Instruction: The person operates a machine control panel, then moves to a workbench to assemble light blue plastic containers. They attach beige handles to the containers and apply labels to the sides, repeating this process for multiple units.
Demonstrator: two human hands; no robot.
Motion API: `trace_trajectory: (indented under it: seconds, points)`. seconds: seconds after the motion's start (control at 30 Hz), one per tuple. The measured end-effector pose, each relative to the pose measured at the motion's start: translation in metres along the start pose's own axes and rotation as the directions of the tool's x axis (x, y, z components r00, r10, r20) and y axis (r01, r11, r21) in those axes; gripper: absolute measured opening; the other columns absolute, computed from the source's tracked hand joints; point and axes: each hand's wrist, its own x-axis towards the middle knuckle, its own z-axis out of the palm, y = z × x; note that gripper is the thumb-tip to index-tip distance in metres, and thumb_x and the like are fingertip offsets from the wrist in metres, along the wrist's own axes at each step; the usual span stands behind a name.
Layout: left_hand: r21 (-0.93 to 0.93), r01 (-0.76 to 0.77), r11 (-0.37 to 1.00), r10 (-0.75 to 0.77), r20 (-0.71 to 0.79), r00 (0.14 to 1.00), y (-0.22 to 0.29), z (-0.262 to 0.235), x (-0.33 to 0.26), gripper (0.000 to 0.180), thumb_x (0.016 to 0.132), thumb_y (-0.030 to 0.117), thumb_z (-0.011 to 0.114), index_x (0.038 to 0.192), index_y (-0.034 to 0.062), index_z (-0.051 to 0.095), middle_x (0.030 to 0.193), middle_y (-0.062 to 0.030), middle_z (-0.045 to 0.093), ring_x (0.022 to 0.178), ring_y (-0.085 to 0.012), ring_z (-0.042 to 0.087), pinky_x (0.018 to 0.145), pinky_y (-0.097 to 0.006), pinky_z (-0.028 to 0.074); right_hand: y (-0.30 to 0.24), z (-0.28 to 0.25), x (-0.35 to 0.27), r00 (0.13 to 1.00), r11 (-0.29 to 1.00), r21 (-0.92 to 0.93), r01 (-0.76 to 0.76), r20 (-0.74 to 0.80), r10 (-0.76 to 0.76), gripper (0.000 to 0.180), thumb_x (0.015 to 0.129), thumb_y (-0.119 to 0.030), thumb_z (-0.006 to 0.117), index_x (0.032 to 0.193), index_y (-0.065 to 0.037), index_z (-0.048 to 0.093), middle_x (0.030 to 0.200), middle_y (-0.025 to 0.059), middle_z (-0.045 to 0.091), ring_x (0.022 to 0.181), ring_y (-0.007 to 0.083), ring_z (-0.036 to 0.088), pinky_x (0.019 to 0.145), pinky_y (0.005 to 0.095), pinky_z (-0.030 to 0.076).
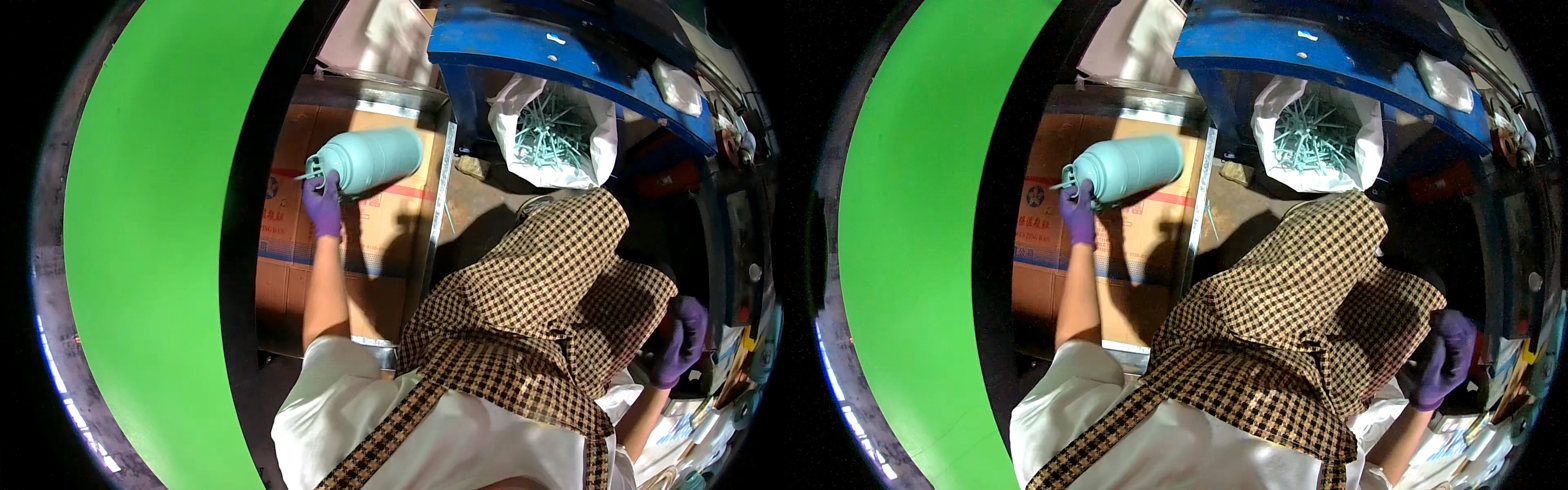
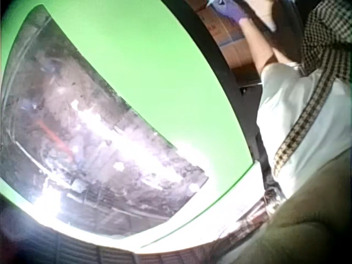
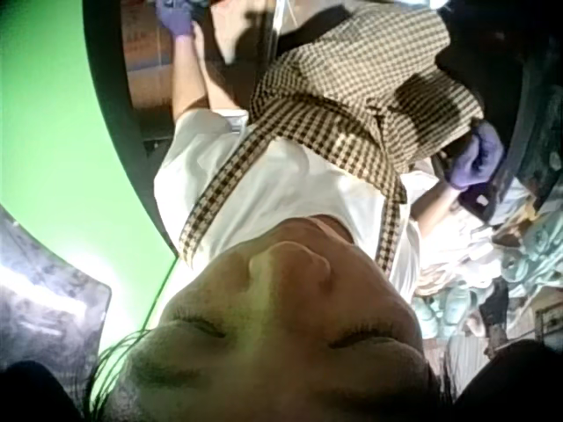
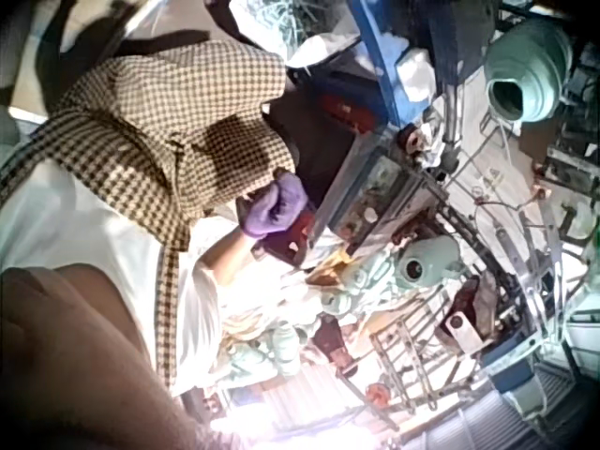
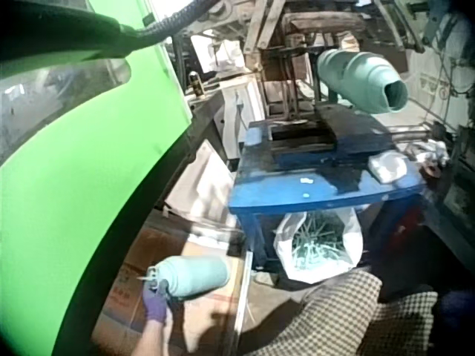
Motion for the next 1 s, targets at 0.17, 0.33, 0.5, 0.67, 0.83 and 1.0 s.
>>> trace_trajectory:
  seconds: [0.17, 0.33, 0.5, 0.67, 0.83, 1.0]
  points:
    - [0.055, -0.618, 0.784, 0.504, 0.525, 0.686, 0.031, 0.016, -0.022, 0.083, 0.054, 0.017, 0.093, 0.123, 0.0040, 0.048, 0.126, -0.0169, 0.053, 0.120, -0.0306, 0.054, 0.103, -0.044, 0.043, -0.002, 0.050, -0.004, 0.998, 0.994, 0.103, -0.020, 0.058, 0.014, 0.023, 0.078, 0.005, 0.057, 0.099, 0.002, 0.066, 0.103, 0.0163, 0.066, 0.100, 0.0283, 0.062, 0.093, 0.0389, 0.047]
    - [0.469, -0.696, 0.544, 0.437, 0.550, 0.712, 0.041, 0.085, -0.044, 0.088, 0.053, 0.036, 0.089, 0.127, 0.0059, 0.053, 0.127, -0.0159, 0.057, 0.117, -0.0344, 0.054, 0.110, -0.046, 0.031, -0.056, 0.097, 0.040, 0.926, 0.949, 0.007, 0.317, 0.213, -0.311, 0.027, 0.079, -0.004, 0.066, 0.106, -0.002, 0.068, 0.112, 0.0165, 0.065, 0.100, 0.0292, 0.064, 0.089, 0.0377, 0.051]
    - [-0.046, -0.738, 0.673, 0.520, 0.738, 0.429, 0.194, 0.132, -0.079, 0.065, 0.051, 0.028, 0.090, 0.107, 0.0091, 0.064, 0.109, -0.0118, 0.067, 0.104, -0.0323, 0.063, 0.091, -0.045, 0.049, -0.080, 0.133, 0.046, 0.870, 0.894, -0.006, 0.447, 0.234, -0.434, 0.040, 0.086, -0.024, 0.069, 0.123, -0.010, 0.063, 0.128, 0.0129, 0.061, 0.092, 0.0257, 0.067, 0.076, 0.0346, 0.056]
    - [-0.500, -0.731, 0.465, 0.784, 0.617, 0.077, 0.257, 0.175, -0.165, 0.070, 0.061, 0.035, 0.089, 0.114, -0.0003, 0.060, 0.116, -0.0177, 0.065, 0.109, -0.0385, 0.063, 0.095, -0.051, 0.048, -0.081, 0.170, 0.029, 0.909, 0.892, -0.186, 0.411, 0.154, -0.387, 0.060, 0.079, -0.040, 0.072, 0.131, -0.015, 0.057, 0.132, 0.0057, 0.059, 0.076, 0.0216, 0.064, 0.061, 0.0324, 0.052]
    - [-0.511, -0.766, 0.390, 0.795, 0.607, 0.000, 0.248, 0.199, -0.198, 0.043, 0.068, 0.018, 0.080, 0.106, 0.0034, 0.064, 0.110, -0.0141, 0.069, 0.106, -0.0363, 0.065, 0.098, -0.050, 0.048, -0.073, 0.176, 0.008, 0.975, 0.935, -0.322, 0.151, 0.204, -0.087, 0.057, 0.069, -0.022, 0.077, 0.123, -0.017, 0.058, 0.118, 0.0009, 0.061, 0.065, 0.0193, 0.064, 0.055, 0.0316, 0.050]
    - [-0.537, -0.784, 0.313, 0.781, 0.615, -0.109, 0.240, 0.207, -0.228, 0.038, 0.071, 0.013, 0.073, 0.108, 0.0096, 0.066, 0.111, -0.0095, 0.070, 0.110, -0.0318, 0.065, 0.100, -0.050, 0.046, -0.039, 0.182, -0.026, 0.956, 0.952, -0.307, 0.018, 0.284, 0.074, 0.024, 0.083, -0.013, 0.062, 0.107, -0.010, 0.060, 0.097, 0.0123, 0.064, 0.063, 0.0275, 0.065, 0.053, 0.0386, 0.053]
